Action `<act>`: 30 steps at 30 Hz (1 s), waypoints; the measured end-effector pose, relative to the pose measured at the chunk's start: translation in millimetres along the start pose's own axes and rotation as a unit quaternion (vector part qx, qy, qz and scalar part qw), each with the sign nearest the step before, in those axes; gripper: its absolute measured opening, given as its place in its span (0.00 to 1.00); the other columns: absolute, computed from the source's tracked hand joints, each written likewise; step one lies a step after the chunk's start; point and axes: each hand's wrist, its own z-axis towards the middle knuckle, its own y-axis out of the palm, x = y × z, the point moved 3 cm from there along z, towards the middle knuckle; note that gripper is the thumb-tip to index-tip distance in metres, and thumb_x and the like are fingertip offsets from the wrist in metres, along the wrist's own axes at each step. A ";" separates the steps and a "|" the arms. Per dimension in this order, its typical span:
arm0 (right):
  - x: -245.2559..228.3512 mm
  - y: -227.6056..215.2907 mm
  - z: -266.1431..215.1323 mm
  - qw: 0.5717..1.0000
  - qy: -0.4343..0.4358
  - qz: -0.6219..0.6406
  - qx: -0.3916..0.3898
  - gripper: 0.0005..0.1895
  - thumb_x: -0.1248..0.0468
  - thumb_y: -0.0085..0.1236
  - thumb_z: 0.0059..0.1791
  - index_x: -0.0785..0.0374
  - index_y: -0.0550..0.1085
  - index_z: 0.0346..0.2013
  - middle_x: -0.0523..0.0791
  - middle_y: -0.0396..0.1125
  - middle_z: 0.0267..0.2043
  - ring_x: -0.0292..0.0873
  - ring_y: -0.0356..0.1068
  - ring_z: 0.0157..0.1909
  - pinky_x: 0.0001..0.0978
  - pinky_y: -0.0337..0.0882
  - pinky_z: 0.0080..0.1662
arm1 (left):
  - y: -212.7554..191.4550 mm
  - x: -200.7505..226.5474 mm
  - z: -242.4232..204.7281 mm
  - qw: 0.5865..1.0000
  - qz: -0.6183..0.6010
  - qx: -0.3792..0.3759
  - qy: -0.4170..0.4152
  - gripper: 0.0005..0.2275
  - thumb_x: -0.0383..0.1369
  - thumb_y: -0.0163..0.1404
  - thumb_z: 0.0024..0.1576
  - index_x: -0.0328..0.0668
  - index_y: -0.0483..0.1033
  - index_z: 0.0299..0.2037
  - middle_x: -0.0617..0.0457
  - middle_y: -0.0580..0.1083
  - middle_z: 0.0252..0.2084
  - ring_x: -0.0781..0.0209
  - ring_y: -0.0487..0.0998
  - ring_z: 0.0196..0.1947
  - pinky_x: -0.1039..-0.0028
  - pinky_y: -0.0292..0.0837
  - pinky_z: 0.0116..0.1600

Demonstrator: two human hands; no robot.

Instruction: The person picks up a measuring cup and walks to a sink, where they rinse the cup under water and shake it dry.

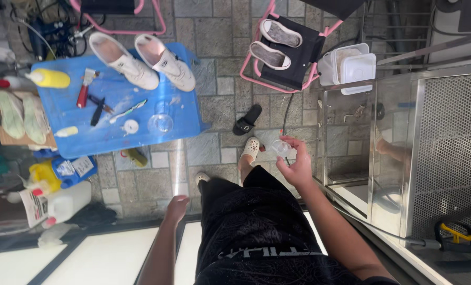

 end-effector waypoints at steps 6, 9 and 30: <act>3.2 -54.2 84.3 0.998 -0.051 0.012 0.026 0.27 0.69 0.61 0.44 0.67 0.64 0.56 0.53 0.70 0.61 0.51 0.69 0.62 0.42 0.66 0.63 | 39.3 148.0 38.3 0.988 -0.070 0.010 0.136 0.13 0.34 0.52 0.60 0.38 0.76 0.51 0.45 0.80 0.45 0.55 0.81 0.44 0.69 0.75 0.51; -3.2 -70.9 141.0 0.996 -0.057 -0.003 0.071 0.26 0.68 0.63 0.46 0.67 0.64 0.56 0.52 0.70 0.61 0.50 0.70 0.61 0.40 0.67 0.62 | 18.5 217.7 60.7 0.974 -0.048 0.044 0.217 0.12 0.33 0.51 0.60 0.37 0.76 0.51 0.47 0.79 0.47 0.56 0.81 0.45 0.68 0.76 0.51; -0.9 -158.8 634.8 0.908 0.098 -0.024 0.406 0.27 0.67 0.64 0.47 0.66 0.68 0.60 0.48 0.73 0.54 0.41 0.70 0.51 0.33 0.69 0.56 | -297.6 759.7 407.9 0.971 0.086 -0.032 0.222 0.14 0.33 0.54 0.59 0.37 0.77 0.54 0.43 0.81 0.43 0.53 0.80 0.41 0.67 0.73 0.49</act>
